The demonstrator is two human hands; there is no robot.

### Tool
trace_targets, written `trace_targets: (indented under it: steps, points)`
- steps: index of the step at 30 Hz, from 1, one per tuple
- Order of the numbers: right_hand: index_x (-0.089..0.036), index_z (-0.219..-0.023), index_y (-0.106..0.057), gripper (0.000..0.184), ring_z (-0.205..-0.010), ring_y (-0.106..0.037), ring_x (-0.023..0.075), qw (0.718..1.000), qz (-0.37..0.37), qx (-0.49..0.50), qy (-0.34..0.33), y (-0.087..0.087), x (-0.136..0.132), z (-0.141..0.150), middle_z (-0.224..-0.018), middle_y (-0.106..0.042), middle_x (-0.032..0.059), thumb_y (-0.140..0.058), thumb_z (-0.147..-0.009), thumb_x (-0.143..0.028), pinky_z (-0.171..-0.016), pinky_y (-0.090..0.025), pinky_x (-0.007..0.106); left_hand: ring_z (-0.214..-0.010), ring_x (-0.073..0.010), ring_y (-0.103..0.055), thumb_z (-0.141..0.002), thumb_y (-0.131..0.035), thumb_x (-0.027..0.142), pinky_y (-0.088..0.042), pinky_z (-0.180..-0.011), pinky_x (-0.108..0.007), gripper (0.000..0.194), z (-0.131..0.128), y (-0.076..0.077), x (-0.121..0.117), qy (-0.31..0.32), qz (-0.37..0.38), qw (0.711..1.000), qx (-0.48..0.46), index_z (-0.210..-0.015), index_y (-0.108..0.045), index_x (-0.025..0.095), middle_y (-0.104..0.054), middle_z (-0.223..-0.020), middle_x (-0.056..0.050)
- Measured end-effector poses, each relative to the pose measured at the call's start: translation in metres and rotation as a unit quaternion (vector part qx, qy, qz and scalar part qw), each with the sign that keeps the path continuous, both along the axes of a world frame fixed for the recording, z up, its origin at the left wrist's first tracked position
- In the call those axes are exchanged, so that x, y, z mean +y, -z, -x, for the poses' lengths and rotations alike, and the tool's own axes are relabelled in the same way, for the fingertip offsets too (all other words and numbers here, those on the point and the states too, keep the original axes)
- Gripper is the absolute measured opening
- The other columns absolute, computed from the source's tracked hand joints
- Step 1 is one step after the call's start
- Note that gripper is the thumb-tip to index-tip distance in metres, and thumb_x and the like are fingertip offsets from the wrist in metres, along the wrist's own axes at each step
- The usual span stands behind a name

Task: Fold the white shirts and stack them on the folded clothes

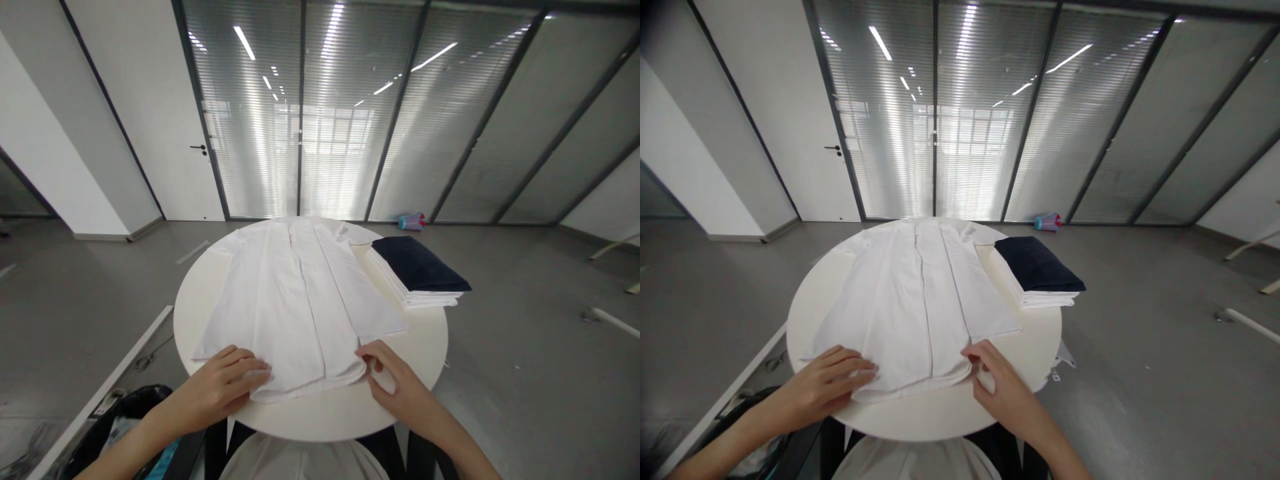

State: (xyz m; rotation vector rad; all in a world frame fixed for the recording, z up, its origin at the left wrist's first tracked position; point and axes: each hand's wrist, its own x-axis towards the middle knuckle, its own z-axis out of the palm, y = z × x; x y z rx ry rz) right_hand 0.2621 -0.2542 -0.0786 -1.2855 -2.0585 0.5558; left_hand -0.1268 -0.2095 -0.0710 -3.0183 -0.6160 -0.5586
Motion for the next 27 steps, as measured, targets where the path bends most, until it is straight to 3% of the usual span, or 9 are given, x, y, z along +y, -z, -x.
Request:
trace_targets:
  steps: [6,13,20,23,27]
  points:
    - [-0.028,-0.124,-0.063,0.04,-0.105,-0.064,0.0171,0.994,-0.111,-0.01,0.002,0.011,0.011,-0.008,-0.126,-0.053,0.0109,-0.047,-0.091,-0.012,-0.092,-0.057,0.033,-0.107,-0.0229,-0.064,-0.095,-0.051,0.008,-0.051,-0.092,-0.039,0.037,-0.003,0.004,0.003,-0.014,-0.017,1.0,-0.019,-0.129,-0.06,0.021,-0.071,-0.118,-0.01]
    - [-0.027,-0.111,-0.074,0.027,-0.095,-0.065,0.0177,0.99,-0.125,-0.056,-0.009,0.013,0.019,-0.014,-0.115,-0.062,0.0101,-0.052,-0.096,-0.02,-0.086,-0.058,0.033,-0.104,-0.0218,-0.066,-0.098,-0.045,0.011,-0.053,-0.088,-0.037,0.035,-0.003,0.005,0.004,-0.012,-0.012,0.999,-0.045,-0.126,-0.061,0.021,-0.072,-0.111,-0.011]
    - [-0.031,-0.113,-0.075,0.03,-0.105,-0.064,0.0189,0.985,-0.158,-0.053,-0.036,0.012,0.014,-0.016,-0.117,-0.065,0.0083,-0.053,-0.097,-0.018,-0.089,-0.058,0.034,-0.103,-0.0216,-0.067,-0.098,-0.044,0.011,-0.054,-0.085,-0.036,0.036,0.001,0.003,0.002,0.008,-0.018,0.997,-0.079,-0.129,-0.061,0.019,-0.073,-0.108,-0.011]
    - [-0.031,-0.126,-0.067,0.04,-0.114,-0.063,0.0203,0.99,-0.116,-0.079,-0.031,0.007,0.003,-0.012,-0.125,-0.063,0.0091,-0.055,-0.092,-0.015,-0.096,-0.056,0.036,-0.098,-0.0207,-0.068,-0.1,-0.045,0.017,-0.056,-0.083,-0.033,0.032,0.004,0.002,0.001,-0.018,0.005,0.986,-0.163,-0.126,-0.063,0.021,-0.073,-0.103,-0.011]
    - [-0.03,-0.146,-0.048,0.068,-0.13,-0.053,0.0264,0.99,-0.07,-0.122,-0.011,0.004,-0.006,-0.003,-0.14,-0.052,0.0116,-0.069,-0.081,-0.021,-0.107,-0.049,0.043,-0.09,-0.019,-0.068,-0.099,-0.047,0.016,-0.057,-0.078,-0.029,0.029,0.001,-0.001,0.003,-0.059,0.055,0.966,-0.244,-0.12,-0.067,0.02,-0.071,-0.098,-0.01]
